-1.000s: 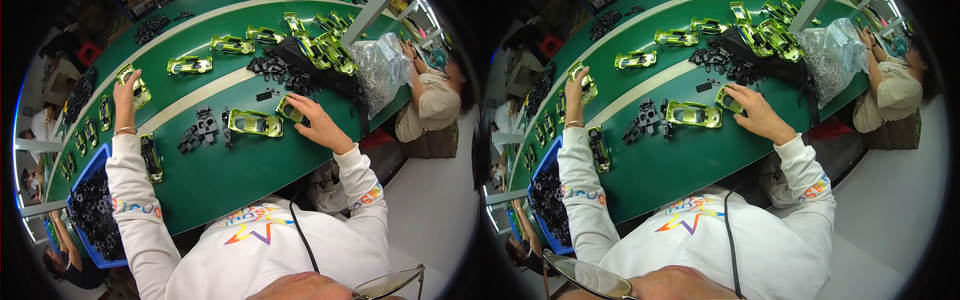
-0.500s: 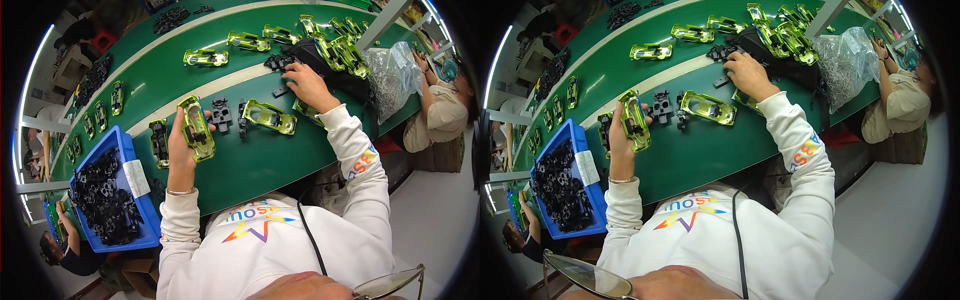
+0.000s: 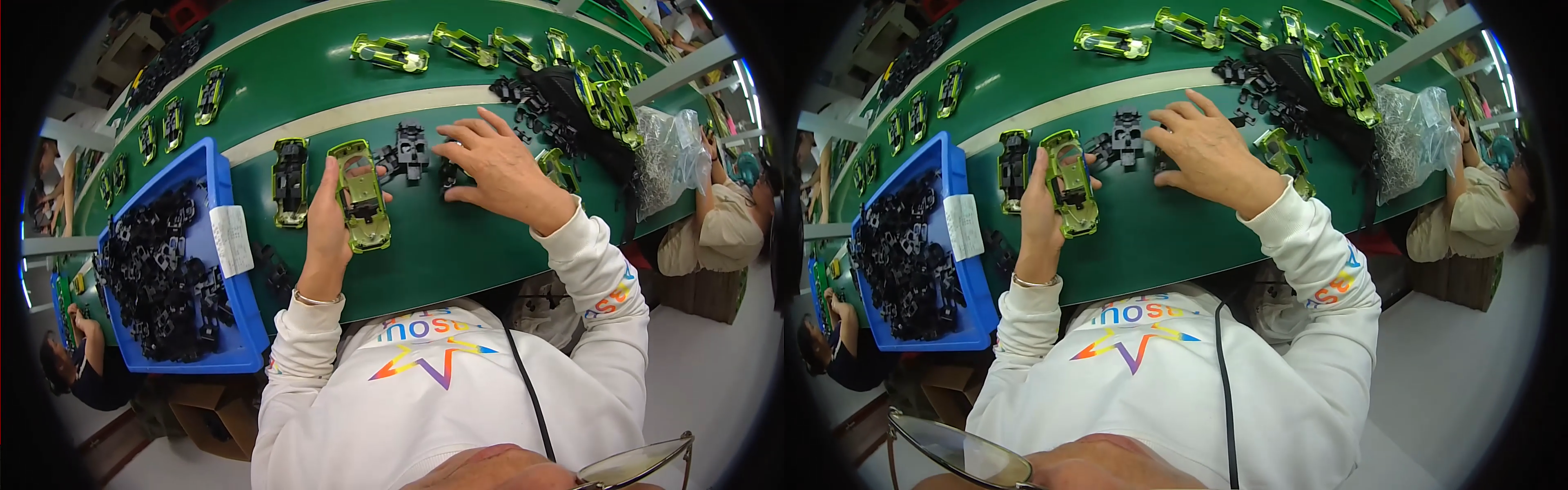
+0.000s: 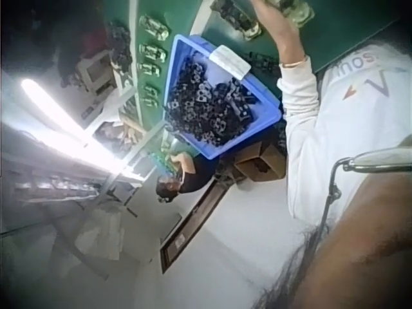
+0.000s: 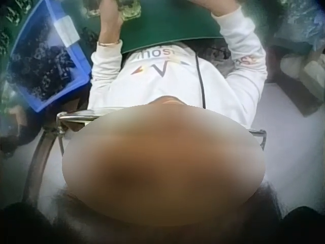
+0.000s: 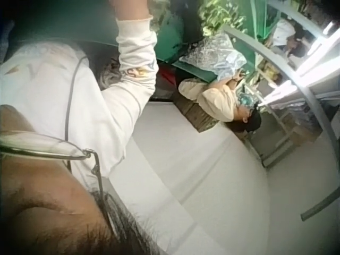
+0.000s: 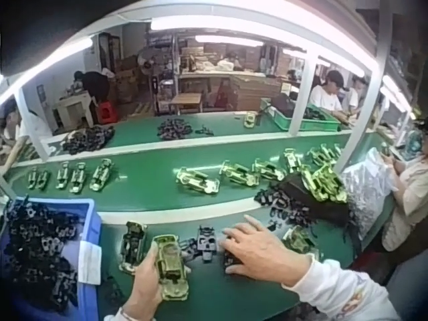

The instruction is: The person assembles toy cars by hand, fitting black plastic interior parts into green car bodies, placing them on the conveyor belt, and snapping separate black plastic chassis components together.

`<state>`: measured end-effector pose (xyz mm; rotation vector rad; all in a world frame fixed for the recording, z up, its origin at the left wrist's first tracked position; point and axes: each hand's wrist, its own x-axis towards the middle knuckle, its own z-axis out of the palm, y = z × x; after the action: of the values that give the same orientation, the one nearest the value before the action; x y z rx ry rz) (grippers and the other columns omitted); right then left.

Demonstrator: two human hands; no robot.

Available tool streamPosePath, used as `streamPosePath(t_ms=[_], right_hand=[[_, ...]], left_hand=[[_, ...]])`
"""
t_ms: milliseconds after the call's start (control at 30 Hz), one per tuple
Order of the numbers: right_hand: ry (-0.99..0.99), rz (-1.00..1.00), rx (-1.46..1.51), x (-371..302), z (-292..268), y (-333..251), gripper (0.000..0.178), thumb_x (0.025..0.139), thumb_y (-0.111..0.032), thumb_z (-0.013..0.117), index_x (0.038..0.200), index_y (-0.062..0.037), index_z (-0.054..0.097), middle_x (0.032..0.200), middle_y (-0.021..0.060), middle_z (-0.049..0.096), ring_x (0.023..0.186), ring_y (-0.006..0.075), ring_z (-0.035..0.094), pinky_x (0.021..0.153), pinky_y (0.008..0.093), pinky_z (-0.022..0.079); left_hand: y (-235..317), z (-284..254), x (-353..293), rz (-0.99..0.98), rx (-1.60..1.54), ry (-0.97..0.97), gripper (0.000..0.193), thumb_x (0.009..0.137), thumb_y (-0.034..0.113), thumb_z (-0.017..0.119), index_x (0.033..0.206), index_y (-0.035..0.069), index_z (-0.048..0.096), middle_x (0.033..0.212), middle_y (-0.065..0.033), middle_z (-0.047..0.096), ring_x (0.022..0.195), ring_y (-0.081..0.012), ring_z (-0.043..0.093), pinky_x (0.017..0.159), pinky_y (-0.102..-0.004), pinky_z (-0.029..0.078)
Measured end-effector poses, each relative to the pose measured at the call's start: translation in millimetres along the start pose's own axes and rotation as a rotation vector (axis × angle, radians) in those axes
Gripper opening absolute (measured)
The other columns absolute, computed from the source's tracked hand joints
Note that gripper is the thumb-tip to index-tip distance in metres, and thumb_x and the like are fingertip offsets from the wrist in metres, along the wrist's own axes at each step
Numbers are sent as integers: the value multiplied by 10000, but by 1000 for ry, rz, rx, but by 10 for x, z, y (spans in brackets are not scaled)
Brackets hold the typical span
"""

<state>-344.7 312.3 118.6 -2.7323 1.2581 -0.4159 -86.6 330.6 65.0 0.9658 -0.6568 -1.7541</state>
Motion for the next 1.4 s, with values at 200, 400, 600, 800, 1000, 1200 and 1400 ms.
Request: streamPosePath(t_ms=[200, 400, 600, 800, 1000, 1200, 1400], right_hand=[[-47, 24, 117, -254, -13, 140, 298, 767, -147, 781, 1013, -80, 627, 1238, 90, 595, 1190, 309, 538, 1144, 467, 327], [32, 62, 101, -417, 180, 343, 257, 802, -105, 734, 1030, -75, 620, 1213, 72, 610, 1160, 292, 561, 1108, 457, 365], [10, -71, 214, -431, 164, -132, 308, 811, -106, 713, 1107, -99, 628, 1257, 67, 599, 1185, 281, 558, 1103, 479, 364], [95, 96, 25, -642, 111, 230, 265, 796, -60, 703, 1052, -73, 634, 1201, 70, 630, 1138, 285, 579, 1102, 479, 363], [215, 82, 162, -578, 17, 530, 180, 840, -104, 690, 1016, -68, 667, 1094, 81, 653, 1050, 303, 603, 994, 435, 443], [268, 534, 52, -267, -46, 1235, 228, 862, -170, 679, 1075, -87, 679, 1019, 87, 631, 950, 302, 622, 803, 408, 500], [85, 355, -51, 49, 172, 1537, 318, 823, -177, 706, 1122, -82, 656, 1053, 127, 595, 1032, 337, 591, 880, 431, 487]], left_hand=[[-12, -9, -140, 1, 44, 29, 478, 1043, 471, 371, 1270, 85, 538, 1097, -135, 665, 801, -230, 675, 660, -346, 560], [-103, -2, -167, 34, 352, -5, 401, 1041, 388, 450, 1229, 53, 563, 1028, -97, 678, 797, -171, 669, 656, -296, 552], [-248, 66, -283, 103, 828, -96, 346, 973, 270, 580, 1169, -15, 602, 969, -111, 651, 838, -211, 612, 799, -315, 485], [-312, 333, -216, 328, 1341, -121, 389, 915, 261, 642, 1213, 13, 618, 1001, -155, 598, 904, -341, 603, 808, -425, 494], [-235, 360, -33, 685, 1073, -40, 392, 878, 254, 702, 1182, 18, 631, 1065, -126, 616, 977, -308, 589, 838, -400, 486], [-151, 375, 691, 814, 1490, 266, 468, 824, 380, 740, 1125, 27, 679, 1029, -119, 643, 992, -294, 571, 865, -404, 478], [-86, 382, 776, 323, 1395, 47, 593, 738, 352, 779, 1209, 27, 624, 988, -114, 645, 983, -283, 587, 870, -400, 484]])
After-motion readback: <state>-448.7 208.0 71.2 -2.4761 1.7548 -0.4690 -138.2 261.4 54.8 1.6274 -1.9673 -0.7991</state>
